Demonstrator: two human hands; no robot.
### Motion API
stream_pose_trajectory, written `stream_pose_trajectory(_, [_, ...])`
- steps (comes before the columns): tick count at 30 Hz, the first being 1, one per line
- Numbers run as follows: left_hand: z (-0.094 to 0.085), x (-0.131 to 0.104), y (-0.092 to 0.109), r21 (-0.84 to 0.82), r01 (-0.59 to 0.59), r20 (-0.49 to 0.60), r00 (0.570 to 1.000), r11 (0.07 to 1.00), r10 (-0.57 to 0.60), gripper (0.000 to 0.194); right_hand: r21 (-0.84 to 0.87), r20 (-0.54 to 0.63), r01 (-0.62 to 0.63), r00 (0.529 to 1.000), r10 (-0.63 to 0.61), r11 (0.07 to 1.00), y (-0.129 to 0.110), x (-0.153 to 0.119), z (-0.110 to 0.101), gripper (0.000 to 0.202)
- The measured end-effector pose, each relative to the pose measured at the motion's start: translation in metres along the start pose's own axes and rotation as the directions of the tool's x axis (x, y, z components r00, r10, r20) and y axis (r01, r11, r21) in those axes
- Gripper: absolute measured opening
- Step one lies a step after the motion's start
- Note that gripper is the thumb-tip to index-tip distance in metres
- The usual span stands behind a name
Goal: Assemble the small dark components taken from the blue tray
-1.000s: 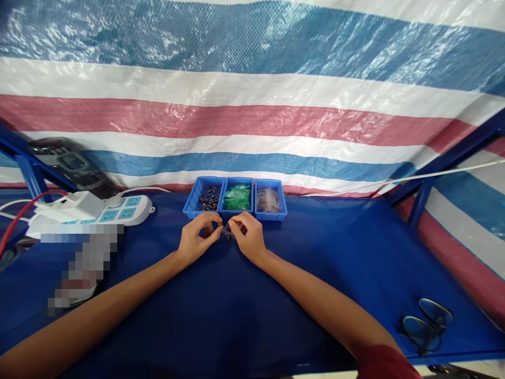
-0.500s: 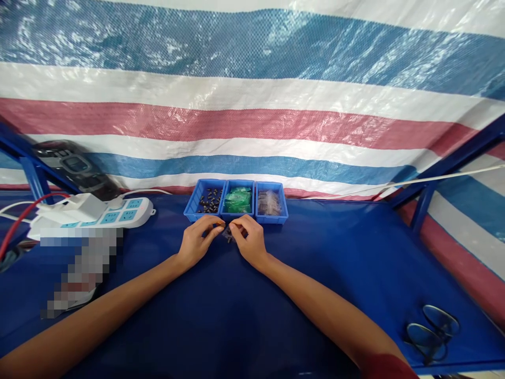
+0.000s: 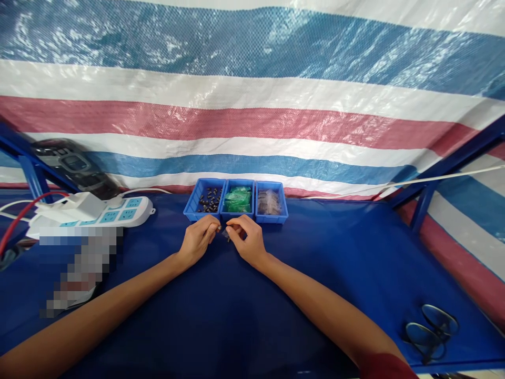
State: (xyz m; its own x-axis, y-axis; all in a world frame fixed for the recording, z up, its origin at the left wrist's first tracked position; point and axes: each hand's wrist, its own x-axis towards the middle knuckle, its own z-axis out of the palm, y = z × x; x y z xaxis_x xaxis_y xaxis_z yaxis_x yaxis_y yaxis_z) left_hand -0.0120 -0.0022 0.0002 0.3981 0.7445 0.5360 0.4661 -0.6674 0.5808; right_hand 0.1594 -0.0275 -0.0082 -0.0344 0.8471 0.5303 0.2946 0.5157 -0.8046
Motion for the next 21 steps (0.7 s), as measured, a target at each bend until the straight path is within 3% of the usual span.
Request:
stream_pose_trajectory(16, [0.0024, 0.0021, -0.0018, 0.034, -0.047, -0.032, 0.998, 0.998, 0.048, 0.018, -0.007, 0.015, 0.001, 1.0, -0.001, 1.0, 0.0016, 0.0004, 0.001, 0.015])
stream_pose_trajectory(21, [0.0033, 0.0022, -0.0016, 0.058, -0.013, -0.051, 0.999, 0.998, 0.016, 0.016, -0.003, -0.001, -0.019, 1.0, 0.019, 1.0, 0.0028, 0.0006, 0.001, 0.017])
